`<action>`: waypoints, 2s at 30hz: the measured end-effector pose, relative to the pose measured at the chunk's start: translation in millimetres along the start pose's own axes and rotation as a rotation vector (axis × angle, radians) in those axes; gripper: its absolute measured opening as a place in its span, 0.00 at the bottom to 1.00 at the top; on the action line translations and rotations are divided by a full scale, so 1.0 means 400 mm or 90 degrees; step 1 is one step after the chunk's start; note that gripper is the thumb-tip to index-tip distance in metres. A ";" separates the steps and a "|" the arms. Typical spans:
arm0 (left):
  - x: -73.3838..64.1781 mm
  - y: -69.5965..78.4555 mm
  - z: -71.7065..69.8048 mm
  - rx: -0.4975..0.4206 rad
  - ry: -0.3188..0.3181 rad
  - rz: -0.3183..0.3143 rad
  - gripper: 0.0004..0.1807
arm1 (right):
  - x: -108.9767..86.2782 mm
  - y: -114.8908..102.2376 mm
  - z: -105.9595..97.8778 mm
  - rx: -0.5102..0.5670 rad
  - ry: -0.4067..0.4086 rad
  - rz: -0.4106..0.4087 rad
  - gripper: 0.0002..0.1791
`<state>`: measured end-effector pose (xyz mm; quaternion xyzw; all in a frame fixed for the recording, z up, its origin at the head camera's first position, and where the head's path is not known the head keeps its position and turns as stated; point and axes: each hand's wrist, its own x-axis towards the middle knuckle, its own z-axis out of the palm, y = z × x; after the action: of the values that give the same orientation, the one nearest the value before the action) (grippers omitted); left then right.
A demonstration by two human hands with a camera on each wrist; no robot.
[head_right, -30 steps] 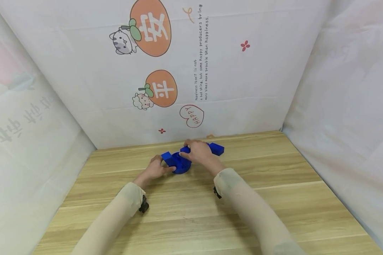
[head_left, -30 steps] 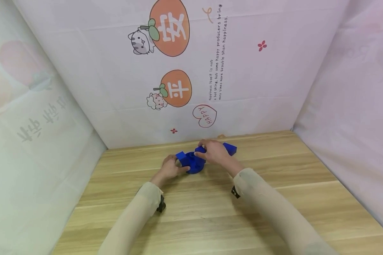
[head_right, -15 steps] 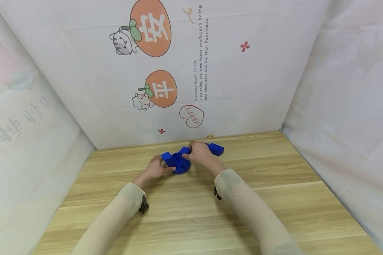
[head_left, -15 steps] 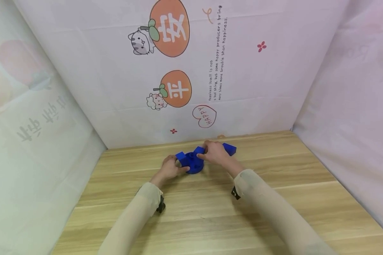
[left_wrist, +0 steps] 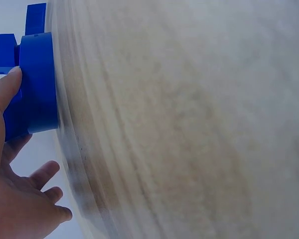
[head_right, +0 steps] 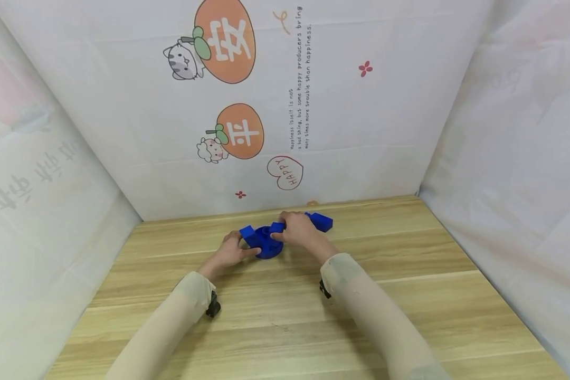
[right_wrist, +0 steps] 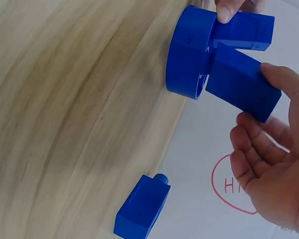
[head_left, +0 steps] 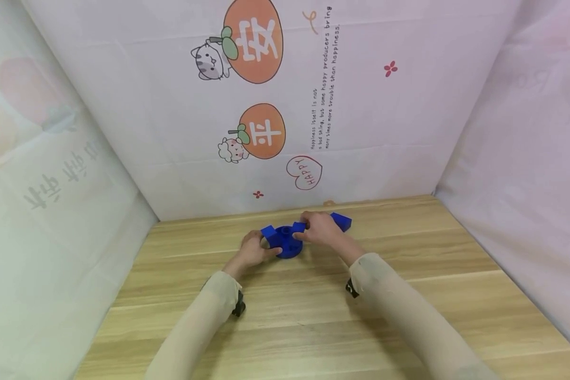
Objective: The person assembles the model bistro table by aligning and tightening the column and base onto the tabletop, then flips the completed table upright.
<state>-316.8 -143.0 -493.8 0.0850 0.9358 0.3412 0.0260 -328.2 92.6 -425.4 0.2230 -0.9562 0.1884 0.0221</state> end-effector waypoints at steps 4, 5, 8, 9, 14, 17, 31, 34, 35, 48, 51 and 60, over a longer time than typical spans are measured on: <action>0.000 -0.002 0.001 0.007 -0.005 0.010 0.42 | -0.008 0.001 -0.009 -0.005 -0.043 -0.032 0.28; 0.000 -0.001 0.001 0.009 -0.006 0.008 0.43 | -0.010 0.002 -0.011 -0.009 -0.051 -0.049 0.30; 0.000 0.000 0.000 0.008 -0.003 0.003 0.44 | -0.012 0.008 -0.015 -0.011 -0.051 -0.095 0.30; 0.000 0.001 0.000 0.007 -0.003 -0.001 0.44 | -0.012 0.009 -0.015 -0.016 -0.045 -0.103 0.27; 0.001 0.001 0.000 0.013 -0.008 -0.011 0.44 | -0.006 -0.003 -0.008 -0.036 -0.028 -0.106 0.20; 0.001 0.001 0.002 0.020 -0.013 -0.003 0.43 | -0.003 -0.016 -0.005 -0.046 -0.042 -0.107 0.23; 0.001 0.000 -0.005 0.000 -0.005 0.004 0.41 | 0.030 -0.031 0.012 -0.096 -0.045 -0.112 0.30; 0.004 -0.002 -0.004 -0.002 0.003 0.003 0.41 | 0.033 -0.034 0.009 -0.081 -0.033 -0.085 0.29; 0.005 -0.002 -0.004 -0.001 0.004 0.005 0.41 | 0.034 -0.036 0.009 -0.072 -0.030 -0.074 0.28; 0.001 0.003 -0.004 -0.011 -0.011 -0.006 0.42 | 0.037 -0.045 0.023 -0.098 -0.008 -0.042 0.29; -0.001 0.004 -0.004 -0.008 -0.016 -0.005 0.41 | 0.034 -0.039 0.021 -0.094 -0.011 -0.048 0.30; -0.010 0.007 -0.008 -0.012 -0.015 -0.014 0.43 | 0.032 -0.015 0.020 -0.035 0.019 0.031 0.25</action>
<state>-313.0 -143.5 -489.5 0.0782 0.9332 0.3484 0.0414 -336.9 79.2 -429.2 0.1966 -0.9656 0.1661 0.0376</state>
